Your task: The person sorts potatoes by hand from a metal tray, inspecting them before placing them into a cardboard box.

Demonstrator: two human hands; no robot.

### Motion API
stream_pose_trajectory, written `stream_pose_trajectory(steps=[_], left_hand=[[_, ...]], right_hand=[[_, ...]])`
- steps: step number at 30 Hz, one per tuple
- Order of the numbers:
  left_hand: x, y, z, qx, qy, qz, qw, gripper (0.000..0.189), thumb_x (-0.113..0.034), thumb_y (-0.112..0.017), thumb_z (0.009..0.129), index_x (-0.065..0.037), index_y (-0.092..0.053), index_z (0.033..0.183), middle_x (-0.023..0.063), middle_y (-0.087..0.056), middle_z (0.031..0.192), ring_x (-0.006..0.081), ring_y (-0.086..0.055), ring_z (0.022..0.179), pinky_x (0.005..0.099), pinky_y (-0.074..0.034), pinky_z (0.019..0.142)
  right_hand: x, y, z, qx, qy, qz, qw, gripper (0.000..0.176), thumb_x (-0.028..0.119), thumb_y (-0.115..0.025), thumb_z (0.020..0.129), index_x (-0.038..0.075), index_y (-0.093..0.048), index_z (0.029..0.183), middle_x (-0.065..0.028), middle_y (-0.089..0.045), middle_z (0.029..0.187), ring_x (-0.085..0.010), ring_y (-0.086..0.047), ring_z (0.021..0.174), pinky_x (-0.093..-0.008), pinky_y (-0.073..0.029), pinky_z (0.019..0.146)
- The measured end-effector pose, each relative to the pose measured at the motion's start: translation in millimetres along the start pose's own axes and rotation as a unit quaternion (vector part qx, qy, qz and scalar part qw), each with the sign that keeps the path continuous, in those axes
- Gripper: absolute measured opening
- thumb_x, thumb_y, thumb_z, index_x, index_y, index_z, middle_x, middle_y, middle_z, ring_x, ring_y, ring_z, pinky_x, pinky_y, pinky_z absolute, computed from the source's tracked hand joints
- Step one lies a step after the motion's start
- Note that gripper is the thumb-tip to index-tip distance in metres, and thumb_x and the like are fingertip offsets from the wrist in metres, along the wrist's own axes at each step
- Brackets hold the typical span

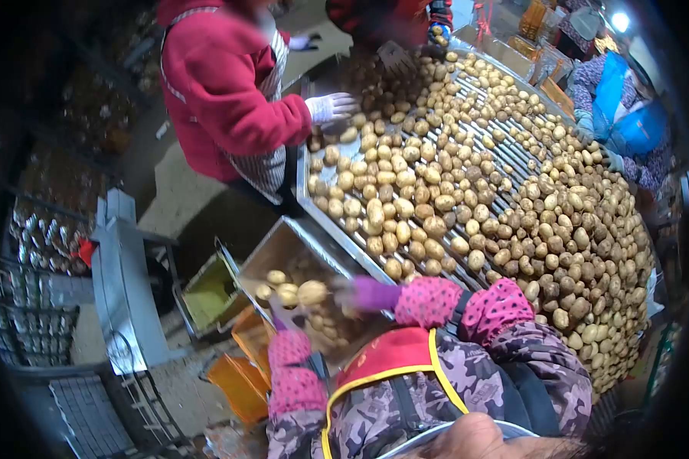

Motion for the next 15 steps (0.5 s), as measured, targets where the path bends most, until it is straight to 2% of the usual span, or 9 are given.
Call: stream_pose_trajectory(steps=[2, 3, 4, 7, 9, 11, 12, 13, 15], left_hand=[[30.7, 3.1, 5.8, 0.044, 0.041, 0.117, 0.991, 0.040, -0.044, -0.063, 0.095, -0.011, -0.062, 0.117, 0.0048, -0.064, 0.087, 0.0199, -0.062, 0.072, 0.0358, -0.052, 0.060], [52.3, 16.8, 4.9, 0.105, 0.063, 0.132, 0.984, 0.033, -0.037, -0.063, 0.096, -0.009, -0.064, 0.114, 0.0047, -0.065, 0.084, 0.0182, -0.061, 0.067, 0.0359, -0.051, 0.056], [74.6, 30.9, 4.7, 0.166, 0.083, 0.148, 0.971, 0.026, -0.029, -0.063, 0.097, -0.007, -0.065, 0.112, 0.0046, -0.065, 0.082, 0.0165, -0.060, 0.062, 0.0360, -0.050, 0.051], [63.3, 13.7, 21.9, -0.045, -0.098, 0.202, 0.973, 0.029, -0.027, -0.063, 0.097, -0.006, -0.064, 0.116, 0.0050, -0.064, 0.085, 0.0172, -0.061, 0.061, 0.0377, -0.052, 0.052], [56.8, -12.7, 35.7, -0.130, -0.161, 0.210, 0.955, 0.028, -0.027, -0.063, 0.097, -0.006, -0.063, 0.115, 0.0062, -0.064, 0.086, 0.0185, -0.061, 0.060, 0.0378, -0.052, 0.051], [70.9, -52.6, 57.0, -0.107, -0.151, 0.205, 0.961, 0.028, -0.027, -0.063, 0.096, -0.006, -0.062, 0.115, 0.0075, -0.065, 0.088, 0.0198, -0.061, 0.060, 0.0378, -0.052, 0.051], [82.7, -73.2, 64.9, -0.066, -0.121, 0.201, 0.970, 0.027, -0.026, -0.064, 0.096, -0.006, -0.061, 0.115, 0.0082, -0.065, 0.089, 0.0205, -0.061, 0.060, 0.0379, -0.051, 0.051], [96.2, -90.3, 66.4, -0.005, -0.073, 0.193, 0.978, 0.027, -0.026, -0.064, 0.096, -0.006, -0.061, 0.115, 0.0088, -0.065, 0.089, 0.0211, -0.061, 0.060, 0.0379, -0.051, 0.051], [115.1, -97.2, 50.5, 0.090, 0.018, 0.192, 0.977, 0.027, -0.026, -0.064, 0.096, -0.006, -0.059, 0.114, 0.0101, -0.066, 0.091, 0.0224, -0.062, 0.059, 0.0380, -0.051, 0.050]], right_hand=[[36.7, 22.0, -25.2, 0.133, -0.033, -0.279, 0.951, 0.044, 0.040, -0.061, 0.096, 0.014, -0.067, 0.131, -0.0197, -0.068, 0.125, -0.0360, -0.065, 0.116, -0.0456, -0.051, 0.100], [30.0, 40.3, -33.3, 0.137, -0.045, -0.279, 0.949, 0.044, 0.045, -0.060, 0.096, 0.013, -0.070, 0.124, -0.0207, -0.069, 0.120, -0.0367, -0.066, 0.113, -0.0478, -0.050, 0.099], [1.3, 68.0, -41.4, 0.000, -0.026, -0.257, 0.966, 0.043, 0.047, -0.060, 0.096, 0.014, -0.073, 0.120, -0.0180, -0.071, 0.115, -0.0363, -0.067, 0.110, -0.0476, -0.051, 0.098], [11.4, 178.7, -67.5, -0.339, -0.040, -0.239, 0.909, 0.062, 0.049, -0.064, 0.093, 0.013, -0.056, 0.142, -0.0181, -0.063, 0.134, -0.0350, -0.061, 0.118, -0.0488, -0.046, 0.105], [-8.0, 235.8, -86.9, -0.458, -0.029, -0.625, 0.631, 0.061, 0.038, -0.067, 0.089, 0.010, -0.056, 0.142, -0.0201, -0.060, 0.132, -0.0388, -0.055, 0.123, -0.0570, -0.043, 0.107], [-59.5, 233.0, -106.3, -0.414, -0.096, -0.619, 0.660, 0.068, 0.038, -0.068, 0.086, 0.013, -0.051, 0.146, -0.0206, -0.050, 0.145, -0.0454, -0.040, 0.136, -0.0673, -0.029, 0.112], [-62.8, 217.1, -117.7, -0.421, -0.046, -0.646, 0.635, 0.065, 0.037, -0.067, 0.087, 0.014, -0.051, 0.146, -0.0209, -0.052, 0.141, -0.0455, -0.042, 0.135, -0.0685, -0.033, 0.109], [-14.2, 198.0, -134.8, -0.325, -0.084, -0.576, 0.746, 0.062, 0.039, -0.068, 0.086, 0.015, -0.056, 0.142, -0.0215, -0.051, 0.144, -0.0469, -0.045, 0.133, -0.0647, -0.039, 0.107], [-19.1, 183.6, -158.8, -0.277, -0.019, -0.570, 0.774, 0.057, 0.041, -0.070, 0.086, 0.015, -0.063, 0.135, -0.0219, -0.061, 0.132, -0.0440, -0.057, 0.121, -0.0561, -0.048, 0.101]])
Point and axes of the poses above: each hand's wrist, its own z-axis towards the middle knuckle, its own y-axis out of the back of the hand, x = y × z, the point moved 1 cm from there along z, towards the middle knuckle
